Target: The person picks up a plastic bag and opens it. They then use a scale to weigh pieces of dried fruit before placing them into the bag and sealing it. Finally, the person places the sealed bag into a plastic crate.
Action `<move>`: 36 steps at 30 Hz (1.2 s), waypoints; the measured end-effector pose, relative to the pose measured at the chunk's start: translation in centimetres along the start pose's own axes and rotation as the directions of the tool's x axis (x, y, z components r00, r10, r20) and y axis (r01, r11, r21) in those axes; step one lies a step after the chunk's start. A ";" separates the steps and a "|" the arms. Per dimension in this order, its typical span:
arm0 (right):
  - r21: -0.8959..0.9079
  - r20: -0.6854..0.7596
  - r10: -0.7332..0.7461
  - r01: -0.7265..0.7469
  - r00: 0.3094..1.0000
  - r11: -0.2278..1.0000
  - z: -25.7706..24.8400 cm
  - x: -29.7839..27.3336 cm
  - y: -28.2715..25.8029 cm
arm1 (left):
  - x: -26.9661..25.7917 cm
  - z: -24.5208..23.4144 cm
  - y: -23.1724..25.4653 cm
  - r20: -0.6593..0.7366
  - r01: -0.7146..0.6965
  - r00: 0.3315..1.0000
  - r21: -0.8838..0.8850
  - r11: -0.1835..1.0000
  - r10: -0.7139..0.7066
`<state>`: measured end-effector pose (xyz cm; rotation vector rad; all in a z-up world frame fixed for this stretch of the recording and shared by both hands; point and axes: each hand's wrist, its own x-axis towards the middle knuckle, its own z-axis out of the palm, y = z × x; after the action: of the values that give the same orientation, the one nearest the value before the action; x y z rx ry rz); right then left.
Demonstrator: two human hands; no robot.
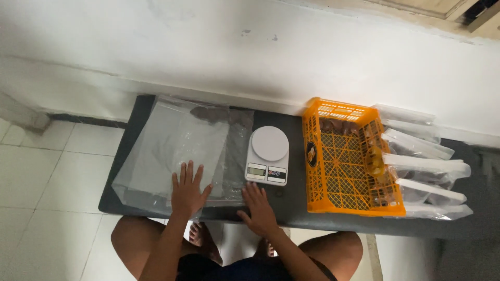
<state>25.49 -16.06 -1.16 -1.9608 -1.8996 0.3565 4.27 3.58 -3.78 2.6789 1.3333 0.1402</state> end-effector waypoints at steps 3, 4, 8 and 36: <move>0.362 -0.330 0.226 -0.098 0.917 0.927 -0.1 -0.1 1.0 | -0.2 -4.2 1.3 0.199 0.089 0.977 -0.065 0.994 -0.074; 0.363 -0.326 0.229 -0.102 0.917 0.926 0.1 -0.1 1.0 | -0.1 -3.5 0.9 0.204 0.088 0.976 -0.065 0.994 -0.074; 0.472 -0.468 0.389 -0.148 0.793 0.869 2.0 -0.6 2.2 | -0.5 -1.9 0.3 0.156 0.072 0.986 -0.127 0.989 -0.051; 0.208 -0.067 0.282 -0.263 0.957 0.942 3.8 1.5 2.9 | -4.0 -0.1 0.0 0.074 0.004 0.997 -0.185 0.983 0.010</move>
<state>26.55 -14.18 -5.67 -2.0663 -1.4732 0.4980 1.84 0.39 -3.80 2.5066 1.2294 0.1546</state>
